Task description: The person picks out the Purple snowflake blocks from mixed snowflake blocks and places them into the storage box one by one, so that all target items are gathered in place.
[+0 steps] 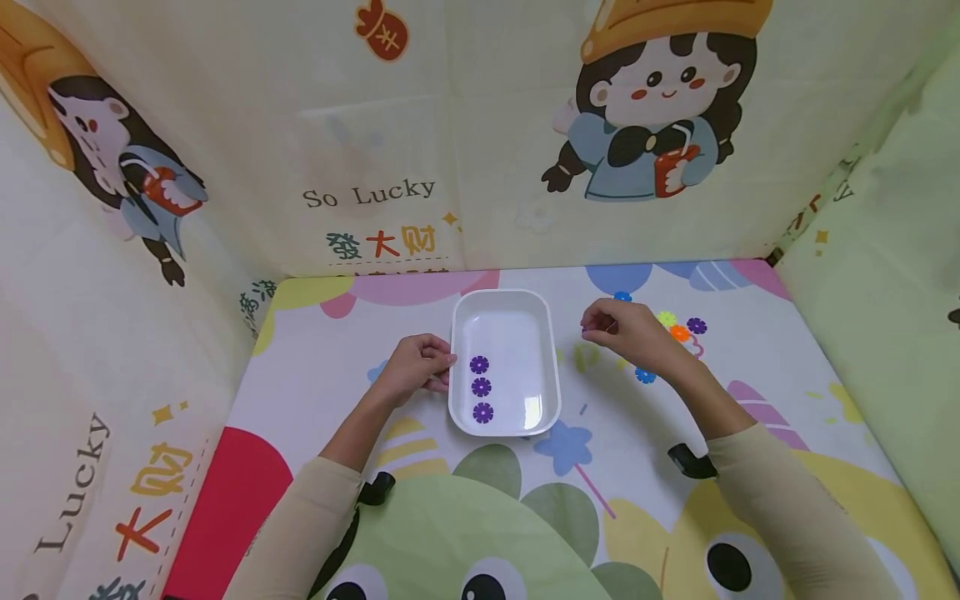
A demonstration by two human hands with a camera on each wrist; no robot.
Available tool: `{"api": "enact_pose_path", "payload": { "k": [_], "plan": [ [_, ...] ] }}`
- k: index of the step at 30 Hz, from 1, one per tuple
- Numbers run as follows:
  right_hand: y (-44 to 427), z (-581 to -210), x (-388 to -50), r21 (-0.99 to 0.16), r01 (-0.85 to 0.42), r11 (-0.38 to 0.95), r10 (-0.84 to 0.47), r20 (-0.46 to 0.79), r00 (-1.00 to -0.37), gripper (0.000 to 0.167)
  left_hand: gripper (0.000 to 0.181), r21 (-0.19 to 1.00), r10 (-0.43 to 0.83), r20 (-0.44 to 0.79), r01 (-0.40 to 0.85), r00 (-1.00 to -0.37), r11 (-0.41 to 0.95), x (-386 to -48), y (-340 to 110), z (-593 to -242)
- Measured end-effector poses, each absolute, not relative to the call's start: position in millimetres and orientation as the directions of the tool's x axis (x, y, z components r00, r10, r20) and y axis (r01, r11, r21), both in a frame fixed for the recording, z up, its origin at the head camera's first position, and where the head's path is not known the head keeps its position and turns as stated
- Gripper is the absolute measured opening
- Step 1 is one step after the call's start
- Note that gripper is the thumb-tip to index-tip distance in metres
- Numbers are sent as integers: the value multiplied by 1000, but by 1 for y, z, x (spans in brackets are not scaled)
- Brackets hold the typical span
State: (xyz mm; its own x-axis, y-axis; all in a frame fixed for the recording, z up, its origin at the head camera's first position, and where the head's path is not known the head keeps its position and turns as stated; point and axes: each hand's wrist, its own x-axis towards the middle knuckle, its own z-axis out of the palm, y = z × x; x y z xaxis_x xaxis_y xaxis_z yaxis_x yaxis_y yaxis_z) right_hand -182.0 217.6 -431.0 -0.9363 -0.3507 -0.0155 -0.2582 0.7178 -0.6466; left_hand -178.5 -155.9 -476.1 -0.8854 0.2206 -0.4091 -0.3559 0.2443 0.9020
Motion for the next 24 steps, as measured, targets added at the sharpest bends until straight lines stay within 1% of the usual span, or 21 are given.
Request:
{"api": "enact_pose_path", "payload": {
  "k": [5, 12, 18, 24],
  "plan": [
    [250, -440, -176, -624, -195, 757, -306, -74, -949, 22, 23, 905, 223, -405, -353, -887, 238, -178, -156, -477],
    [288, -455, -167, -561, -172, 810, -276, -105, -955, 22, 23, 908, 229, -397, -344, -889, 240, -178, -156, -476],
    [309, -465, -163, -538, -156, 829, -262, -126, -957, 25, 23, 907, 230, -400, -347, -887, 238, -178, -156, -476],
    [320, -478, -166, -520, -122, 846, -234, -156, -960, 25, 23, 905, 230, -404, -351, -885, 239, -179, -156, -477]
  ]
}}
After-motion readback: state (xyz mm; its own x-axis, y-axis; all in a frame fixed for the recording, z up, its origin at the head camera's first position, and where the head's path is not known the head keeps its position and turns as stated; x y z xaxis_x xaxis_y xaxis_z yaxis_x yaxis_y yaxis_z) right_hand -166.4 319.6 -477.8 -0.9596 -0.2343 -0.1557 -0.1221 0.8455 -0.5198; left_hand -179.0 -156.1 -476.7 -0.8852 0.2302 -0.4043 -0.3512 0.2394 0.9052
